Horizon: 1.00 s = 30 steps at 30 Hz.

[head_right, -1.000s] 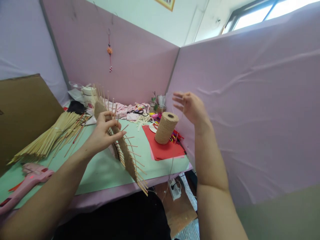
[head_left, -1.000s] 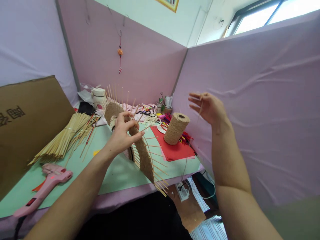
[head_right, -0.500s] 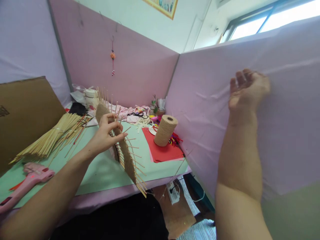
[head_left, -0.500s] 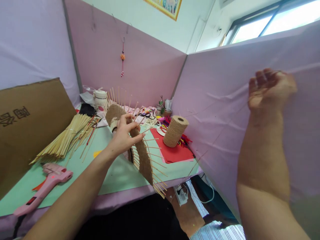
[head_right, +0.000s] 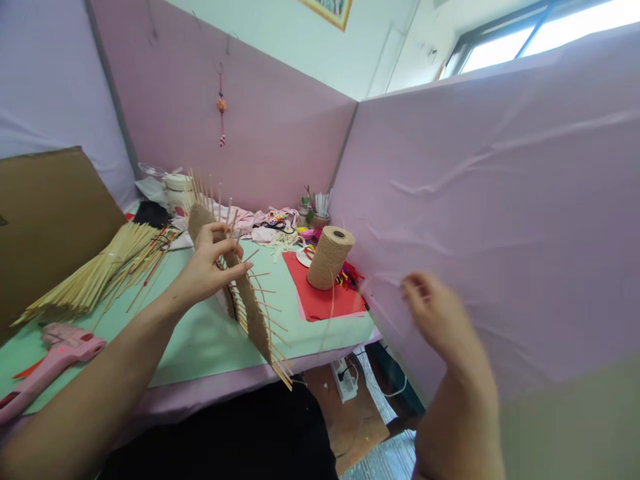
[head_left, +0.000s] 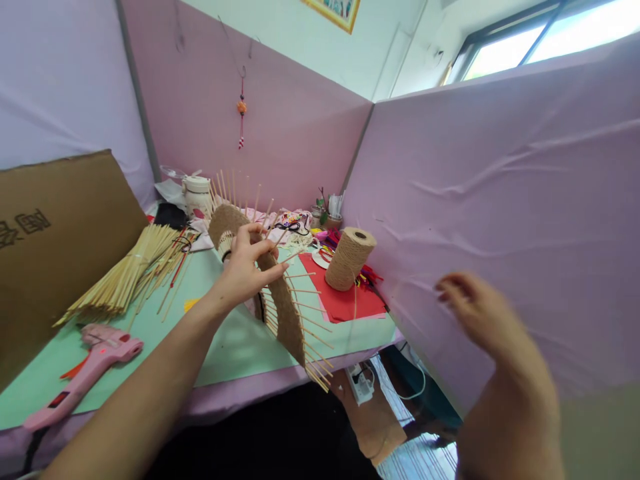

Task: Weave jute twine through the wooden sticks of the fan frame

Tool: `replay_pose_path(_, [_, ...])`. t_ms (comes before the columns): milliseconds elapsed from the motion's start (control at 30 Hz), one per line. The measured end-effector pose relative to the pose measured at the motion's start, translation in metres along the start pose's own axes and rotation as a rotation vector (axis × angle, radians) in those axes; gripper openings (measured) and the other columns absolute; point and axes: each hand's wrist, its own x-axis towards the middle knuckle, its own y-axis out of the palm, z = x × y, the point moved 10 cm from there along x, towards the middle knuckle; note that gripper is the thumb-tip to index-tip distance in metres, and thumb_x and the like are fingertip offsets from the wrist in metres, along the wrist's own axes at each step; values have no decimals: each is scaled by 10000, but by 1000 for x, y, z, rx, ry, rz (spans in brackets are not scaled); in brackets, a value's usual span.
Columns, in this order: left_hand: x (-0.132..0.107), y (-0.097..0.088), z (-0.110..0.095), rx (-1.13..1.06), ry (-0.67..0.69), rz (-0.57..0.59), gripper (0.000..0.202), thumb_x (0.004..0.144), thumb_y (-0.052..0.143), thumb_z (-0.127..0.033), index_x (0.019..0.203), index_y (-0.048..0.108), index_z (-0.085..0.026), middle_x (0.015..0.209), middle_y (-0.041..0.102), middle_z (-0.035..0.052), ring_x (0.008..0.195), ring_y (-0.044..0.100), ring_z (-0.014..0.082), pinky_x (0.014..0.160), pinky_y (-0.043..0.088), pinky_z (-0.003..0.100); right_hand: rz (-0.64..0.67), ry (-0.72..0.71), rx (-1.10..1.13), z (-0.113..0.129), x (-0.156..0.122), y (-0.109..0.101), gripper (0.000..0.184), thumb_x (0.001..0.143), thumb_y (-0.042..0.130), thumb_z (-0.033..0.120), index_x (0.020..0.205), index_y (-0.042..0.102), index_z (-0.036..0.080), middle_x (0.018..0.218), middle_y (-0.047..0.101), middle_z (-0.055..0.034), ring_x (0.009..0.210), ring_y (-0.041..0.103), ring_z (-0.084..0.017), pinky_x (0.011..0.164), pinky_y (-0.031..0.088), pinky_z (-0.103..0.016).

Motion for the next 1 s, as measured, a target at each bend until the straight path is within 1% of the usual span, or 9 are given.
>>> replay_pose_path(100, [0,0,1,-8,-10,4,212,762,676,-394,798,620,-192,1252,368,67,1282,381,281,1157,281,481,350,-20,28,8,6,88,227,857,560,375,935,686,203,1021,727,-138,927,678,-298,864,508,-425])
replay_pose_path(200, [0,0,1,-11,-12,1,211,763,675,-392,799,619,-192,1249,368,67,1280,382,279,1157,282,479,215,21,205,21,35,133,285,865,513,366,1012,660,171,1139,697,-148,1048,645,-272,943,466,-403])
replay_pose_path(267, [0,-1,1,-11,-9,-5,212,763,677,-391,797,618,-190,1244,368,68,1283,379,281,1157,280,483,158,94,399,28,48,162,276,850,532,380,990,645,171,1089,707,-141,998,655,-242,877,494,-359])
replay_pose_path(400, [-1,-2,1,-21,-8,-4,216,765,677,-394,791,615,-188,1233,370,70,1283,381,277,1156,282,481,366,114,696,63,50,212,239,828,531,398,841,621,177,739,684,-59,621,614,-166,576,471,-263])
replay_pose_path(500, [-1,-3,1,-24,-11,2,226,767,679,-401,798,616,-186,1243,362,73,1282,382,276,1156,283,481,230,20,584,91,70,183,272,857,486,395,738,601,180,607,603,-22,540,535,-143,520,394,-242])
replay_pose_path(600, [-1,-3,0,-8,-14,4,224,770,676,-401,804,616,-188,1254,361,72,1283,376,273,1161,278,478,57,-175,132,137,111,135,251,880,482,311,743,641,172,776,684,-98,743,621,-199,661,431,-280])
replay_pose_path(700, [-2,-3,1,3,-17,9,221,772,676,-398,809,617,-189,1260,360,72,1281,376,268,1164,279,472,65,-76,-165,152,164,111,160,852,550,221,825,692,153,930,704,-177,903,659,-256,764,450,-320])
replay_pose_path(867, [-3,-6,3,8,-27,2,220,769,676,-400,803,612,-192,1273,366,68,1274,381,271,1166,276,476,-108,189,-139,102,214,43,274,869,493,161,1037,696,86,1085,672,-239,1002,643,-287,796,468,-369])
replay_pose_path(1000, [-2,-4,1,-5,-18,9,214,769,672,-396,801,612,-192,1256,368,69,1278,382,272,1161,281,474,-419,190,119,54,181,-47,253,847,493,148,939,714,67,825,678,-150,716,598,-180,644,419,-308])
